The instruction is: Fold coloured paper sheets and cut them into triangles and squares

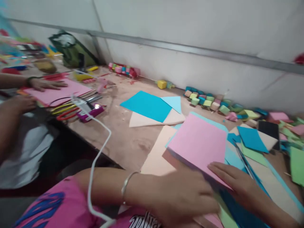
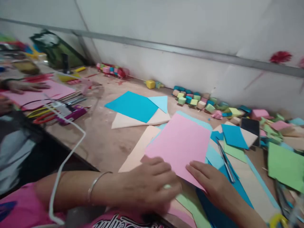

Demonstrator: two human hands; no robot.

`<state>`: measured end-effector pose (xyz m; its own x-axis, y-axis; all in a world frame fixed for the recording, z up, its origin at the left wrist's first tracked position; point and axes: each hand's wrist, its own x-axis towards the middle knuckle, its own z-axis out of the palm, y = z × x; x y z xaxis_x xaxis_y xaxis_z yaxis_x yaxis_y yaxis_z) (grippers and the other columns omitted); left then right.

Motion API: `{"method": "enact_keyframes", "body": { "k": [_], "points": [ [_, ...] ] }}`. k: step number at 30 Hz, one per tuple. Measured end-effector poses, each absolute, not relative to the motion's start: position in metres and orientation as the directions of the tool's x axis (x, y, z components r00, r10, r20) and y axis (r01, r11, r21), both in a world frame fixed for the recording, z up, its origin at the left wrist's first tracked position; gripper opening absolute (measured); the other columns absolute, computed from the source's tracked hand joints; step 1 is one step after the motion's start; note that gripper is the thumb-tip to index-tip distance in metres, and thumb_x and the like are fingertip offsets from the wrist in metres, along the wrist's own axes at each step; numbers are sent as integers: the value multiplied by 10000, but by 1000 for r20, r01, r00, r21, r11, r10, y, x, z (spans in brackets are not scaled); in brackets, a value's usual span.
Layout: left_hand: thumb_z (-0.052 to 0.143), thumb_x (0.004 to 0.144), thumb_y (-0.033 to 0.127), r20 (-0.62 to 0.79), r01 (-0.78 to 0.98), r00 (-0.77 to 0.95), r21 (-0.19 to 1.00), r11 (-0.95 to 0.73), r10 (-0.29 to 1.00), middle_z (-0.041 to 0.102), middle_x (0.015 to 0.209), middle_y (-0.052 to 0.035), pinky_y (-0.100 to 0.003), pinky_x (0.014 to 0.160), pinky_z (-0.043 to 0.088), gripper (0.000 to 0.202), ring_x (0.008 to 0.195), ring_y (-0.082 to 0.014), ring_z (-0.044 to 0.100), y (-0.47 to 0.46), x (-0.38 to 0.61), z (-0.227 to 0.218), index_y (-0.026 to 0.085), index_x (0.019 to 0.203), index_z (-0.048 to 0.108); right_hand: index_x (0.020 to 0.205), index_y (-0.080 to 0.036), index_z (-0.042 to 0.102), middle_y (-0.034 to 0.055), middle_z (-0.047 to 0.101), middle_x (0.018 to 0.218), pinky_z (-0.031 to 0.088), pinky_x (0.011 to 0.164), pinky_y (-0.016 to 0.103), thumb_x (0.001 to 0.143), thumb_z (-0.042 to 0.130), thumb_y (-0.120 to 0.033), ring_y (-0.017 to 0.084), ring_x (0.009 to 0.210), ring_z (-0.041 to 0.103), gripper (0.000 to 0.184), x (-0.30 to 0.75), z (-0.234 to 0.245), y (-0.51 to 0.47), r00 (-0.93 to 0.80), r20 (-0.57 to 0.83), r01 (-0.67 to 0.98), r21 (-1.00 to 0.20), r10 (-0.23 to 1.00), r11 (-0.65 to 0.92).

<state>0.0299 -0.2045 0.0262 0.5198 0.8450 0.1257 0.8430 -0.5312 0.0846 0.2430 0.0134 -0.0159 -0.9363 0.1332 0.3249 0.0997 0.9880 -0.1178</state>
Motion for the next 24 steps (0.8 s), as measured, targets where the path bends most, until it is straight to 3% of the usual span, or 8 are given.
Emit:
{"method": "enact_keyframes", "body": {
  "k": [3,5,8,10,12,15,20,24],
  "points": [
    [552,903,294,293,830,534,-3,-558,793,579,1271,-154,-480,930,473,441,1137,-297,548,-142,-13,34,167,1322,490,1338,-279,559,73,627,1295,525,959,319,888,418,-44,185,1202,581,526,248,2,6,-932,307,126,-229,194,965],
    [519,900,142,377,859,482,-26,-512,791,646,1142,-140,-421,863,490,306,1052,-258,596,-124,-33,32,127,1203,557,1326,-277,573,79,639,1277,513,972,312,913,424,-77,178,1204,579,483,250,15,6,-938,284,83,-368,197,926],
    [461,903,77,347,863,417,138,-486,840,702,835,-46,-314,727,486,210,783,-177,641,-127,-53,33,170,915,649,1304,-279,594,75,668,1229,497,994,339,932,505,-202,193,1191,590,390,253,28,10,-964,207,19,-567,165,823],
    [455,894,79,346,819,371,316,-479,862,718,810,-23,-251,669,468,243,740,-142,654,-132,-60,42,190,924,669,1298,-278,598,76,648,1263,465,1031,378,896,598,-282,218,1232,557,402,254,30,13,-975,138,49,-636,177,770],
    [470,894,109,271,749,362,485,-451,892,722,784,-7,-207,621,445,223,696,-114,651,-132,-64,56,191,907,676,1289,-269,605,86,615,1309,449,1044,402,862,647,-328,244,1261,530,433,255,26,15,-974,88,98,-668,210,738],
    [506,893,167,-12,724,380,627,-289,925,656,658,26,-176,537,392,190,574,-85,577,-122,-65,73,173,748,630,1241,-254,641,93,646,1254,500,974,388,877,614,-384,261,1164,598,387,258,19,16,-953,33,182,-729,300,659],
    [555,846,191,-243,802,360,574,-166,901,554,572,46,-184,447,283,197,481,-78,457,-98,-57,82,166,653,528,1254,-199,600,125,657,1148,515,897,406,728,691,-622,288,1050,620,681,262,23,18,-890,-134,279,-915,435,291],
    [561,827,223,-327,822,345,558,-115,880,487,544,50,-207,446,255,223,472,-84,398,-72,-50,84,175,634,459,1026,-161,638,88,672,936,525,716,332,852,581,-554,221,847,632,433,258,20,17,-660,-303,418,-908,687,0]
  ]
}}
